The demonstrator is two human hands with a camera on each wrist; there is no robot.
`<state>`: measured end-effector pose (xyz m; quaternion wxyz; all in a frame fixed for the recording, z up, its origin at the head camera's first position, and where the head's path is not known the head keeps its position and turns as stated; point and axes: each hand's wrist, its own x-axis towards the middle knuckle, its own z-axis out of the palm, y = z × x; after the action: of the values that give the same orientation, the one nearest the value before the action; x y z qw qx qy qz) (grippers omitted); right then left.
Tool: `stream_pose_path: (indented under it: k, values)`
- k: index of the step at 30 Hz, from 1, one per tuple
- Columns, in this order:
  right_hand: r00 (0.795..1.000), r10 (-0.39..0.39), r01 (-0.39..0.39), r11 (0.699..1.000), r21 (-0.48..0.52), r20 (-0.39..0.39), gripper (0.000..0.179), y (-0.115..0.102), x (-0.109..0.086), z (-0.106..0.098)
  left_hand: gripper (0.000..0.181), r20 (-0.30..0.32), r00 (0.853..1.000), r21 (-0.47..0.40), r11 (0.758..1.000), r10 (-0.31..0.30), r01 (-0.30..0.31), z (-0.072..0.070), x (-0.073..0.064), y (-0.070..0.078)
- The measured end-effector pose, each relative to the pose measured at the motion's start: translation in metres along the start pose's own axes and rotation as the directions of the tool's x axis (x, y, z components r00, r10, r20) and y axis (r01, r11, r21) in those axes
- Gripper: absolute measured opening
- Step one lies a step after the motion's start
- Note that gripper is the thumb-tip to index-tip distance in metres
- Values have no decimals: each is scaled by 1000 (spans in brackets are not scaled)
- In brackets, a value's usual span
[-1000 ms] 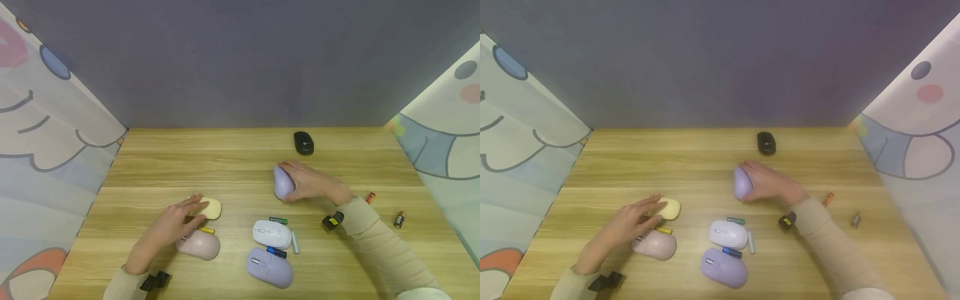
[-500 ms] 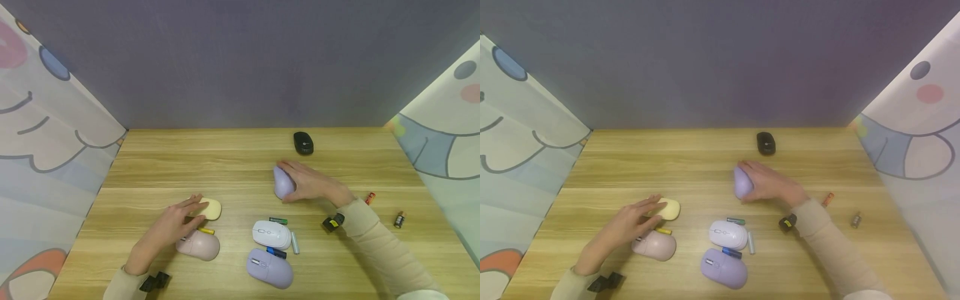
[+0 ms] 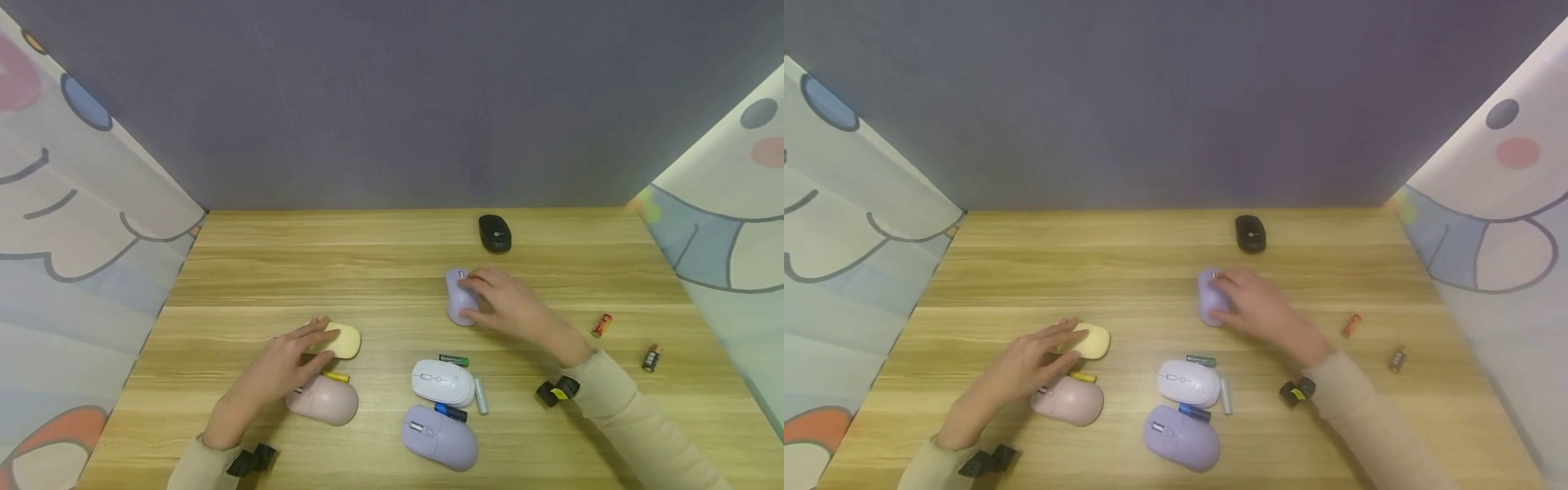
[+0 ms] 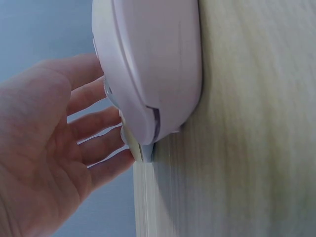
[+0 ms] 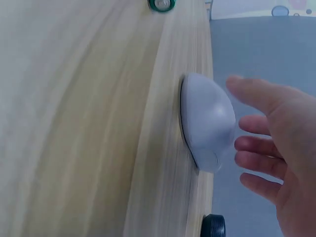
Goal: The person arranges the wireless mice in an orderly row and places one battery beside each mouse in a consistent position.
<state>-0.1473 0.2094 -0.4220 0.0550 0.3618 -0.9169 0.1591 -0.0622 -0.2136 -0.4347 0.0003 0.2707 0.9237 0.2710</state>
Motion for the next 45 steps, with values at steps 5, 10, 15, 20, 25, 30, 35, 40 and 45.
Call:
stream_pose_path:
  k: [5, 10, 15, 20, 25, 30, 35, 40, 45]
  values:
    - [999, -24, 24, 1000, -3, -43, 52, -6, -1, 4, 39, 3, 1000, 5, 1000, 1, -1, -1, 0, 0]
    - [998, -13, 14, 1000, 9, -68, 50, -7, -3, 10, 39, 9, 1000, 3, 1000, 0, 0, -2, 0, 0]
    - [998, 23, -22, 999, 30, -51, 50, -8, 0, 10, 39, 0, 1000, 6, 1000, 6, -6, -1, 0, -1]
    - [998, 53, -51, 997, 62, -31, 50, -6, 9, 10, 39, -8, 1000, 7, 1000, 13, -13, -1, 0, -1]
    - [998, 52, -49, 996, 73, -31, 50, 0, 22, 14, 39, -6, 1000, 10, 1000, 13, -13, -2, 0, -2]
    - [998, 37, -34, 997, 69, -41, 49, 4, 35, 16, 39, 0, 1000, 8, 1000, 5, -5, -2, -1, -2]
    - [998, 50, -48, 996, 70, -23, 50, 6, 50, 17, 39, -2, 1000, 10, 1000, 8, -8, -2, 0, -2]
    - [997, 72, -71, 995, 67, -4, 51, 9, 64, 20, 39, -1, 1000, 7, 1000, 11, -11, -2, 0, -1]
    - [997, 81, -80, 994, 77, -8, 52, 12, 73, 22, 39, -5, 1000, 8, 1000, 21, -21, -1, 0, 0]
